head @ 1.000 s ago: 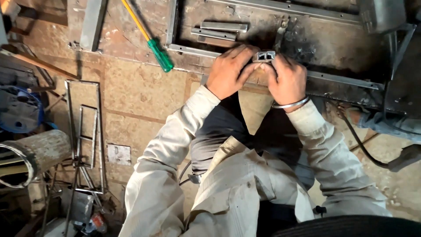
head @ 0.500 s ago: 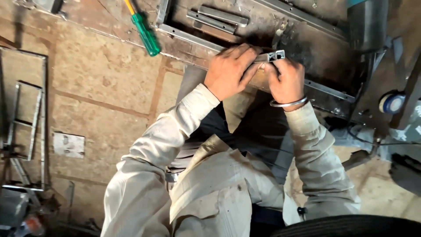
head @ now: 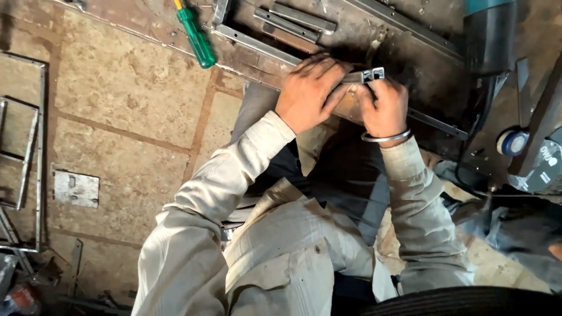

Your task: Welding and grinding metal pieces to assemble a rectangular metal frame.

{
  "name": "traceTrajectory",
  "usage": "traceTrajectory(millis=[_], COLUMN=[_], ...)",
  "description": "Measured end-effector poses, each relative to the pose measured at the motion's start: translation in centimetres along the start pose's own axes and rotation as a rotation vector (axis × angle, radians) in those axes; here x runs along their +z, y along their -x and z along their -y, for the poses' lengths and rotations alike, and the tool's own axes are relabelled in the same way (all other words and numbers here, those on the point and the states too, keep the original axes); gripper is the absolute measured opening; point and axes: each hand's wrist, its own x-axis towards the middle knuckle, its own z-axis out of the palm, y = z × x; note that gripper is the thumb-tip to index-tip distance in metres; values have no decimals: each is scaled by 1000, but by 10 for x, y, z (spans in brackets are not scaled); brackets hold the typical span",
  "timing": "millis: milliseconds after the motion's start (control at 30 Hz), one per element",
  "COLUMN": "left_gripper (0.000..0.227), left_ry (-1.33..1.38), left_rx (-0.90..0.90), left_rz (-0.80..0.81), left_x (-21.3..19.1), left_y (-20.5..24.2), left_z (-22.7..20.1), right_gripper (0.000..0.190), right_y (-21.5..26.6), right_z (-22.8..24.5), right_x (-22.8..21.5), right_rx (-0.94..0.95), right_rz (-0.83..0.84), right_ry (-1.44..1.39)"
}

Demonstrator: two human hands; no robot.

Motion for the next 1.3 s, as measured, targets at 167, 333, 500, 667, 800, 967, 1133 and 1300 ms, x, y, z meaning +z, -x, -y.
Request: traceTrajectory(millis=[167,333,500,667,800,967,1133,1300], left_gripper=[33,35,37,30,36,37,32,39], left_ry=[38,84,-301,-648,-491,-452,-545,-713], left_rx=[-92,-213,-202,-18,-1,-57,-246,-308], left_rz=[-3,-16,123,346,390,258,97,103], left_x=[-2,-21,-82,-99,-101,-120,-170,-175], left_y=[1,-13,-51,-71,-82,-111,-147,-161], left_z=[0,5,32,70,67,85,189,266], right_gripper=[11,11,24,28,30,33,20,25], right_y=[-3,9,41,81,93,97,94,80], right_z=[13,10,10,-3,1,1,-16,-34], right_x=[2,15,26,45,39,24,2,5], right_rx=[-37,12,220,437,435,333,321,324], right_rz=[-70,-201,-329,-279,-277,-278,-372,-452], right_ry=[-55,-144,-641,-722,-783,-576,-473,-659])
